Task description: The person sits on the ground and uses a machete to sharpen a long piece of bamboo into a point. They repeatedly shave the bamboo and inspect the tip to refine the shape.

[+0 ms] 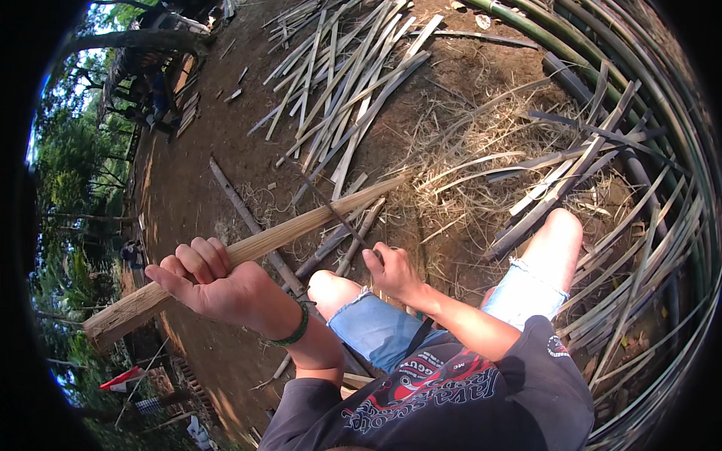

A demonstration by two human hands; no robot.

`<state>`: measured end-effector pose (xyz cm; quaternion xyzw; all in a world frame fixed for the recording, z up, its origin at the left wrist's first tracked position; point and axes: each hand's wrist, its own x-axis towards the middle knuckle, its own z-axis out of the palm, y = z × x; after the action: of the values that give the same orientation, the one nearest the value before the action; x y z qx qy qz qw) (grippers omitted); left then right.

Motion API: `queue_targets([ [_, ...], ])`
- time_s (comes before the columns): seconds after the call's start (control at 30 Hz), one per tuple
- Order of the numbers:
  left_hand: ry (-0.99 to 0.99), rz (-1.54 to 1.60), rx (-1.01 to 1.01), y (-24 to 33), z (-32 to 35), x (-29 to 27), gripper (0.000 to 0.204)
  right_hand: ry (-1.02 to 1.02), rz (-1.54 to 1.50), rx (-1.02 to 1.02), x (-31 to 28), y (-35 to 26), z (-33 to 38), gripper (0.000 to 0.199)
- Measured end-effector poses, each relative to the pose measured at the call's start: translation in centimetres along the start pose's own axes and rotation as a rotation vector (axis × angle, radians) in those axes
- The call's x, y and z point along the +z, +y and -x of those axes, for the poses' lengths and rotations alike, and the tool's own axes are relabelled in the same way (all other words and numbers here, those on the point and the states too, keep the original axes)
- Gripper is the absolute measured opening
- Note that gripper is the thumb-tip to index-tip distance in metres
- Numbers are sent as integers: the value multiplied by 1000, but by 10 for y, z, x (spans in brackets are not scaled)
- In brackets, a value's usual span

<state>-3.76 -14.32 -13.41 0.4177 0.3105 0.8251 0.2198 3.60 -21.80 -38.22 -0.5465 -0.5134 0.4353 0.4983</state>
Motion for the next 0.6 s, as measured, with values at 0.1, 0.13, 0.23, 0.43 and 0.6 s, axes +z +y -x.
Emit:
queue_targets([
  [0.1, 106, -81, -15, 0, -3, 1, 48, -46, 10, 96, -7, -16, 6, 41],
  [0.13, 140, -106, -8, 1, -5, 0, 48, -52, -26, 115, -5, -37, 6, 41],
  [0.23, 98, -75, 11, 2, 3, -1, 48, -96, 1, -137, -10, -61, 9, 40],
  [0.43, 126, -108, 31, 1, 2, -3, 47, -52, 95, 194, -14, -10, 5, 47],
  [0.6, 112, -81, 30, 5, 13, 2, 47, -82, 72, 67, -19, -33, 11, 43],
])
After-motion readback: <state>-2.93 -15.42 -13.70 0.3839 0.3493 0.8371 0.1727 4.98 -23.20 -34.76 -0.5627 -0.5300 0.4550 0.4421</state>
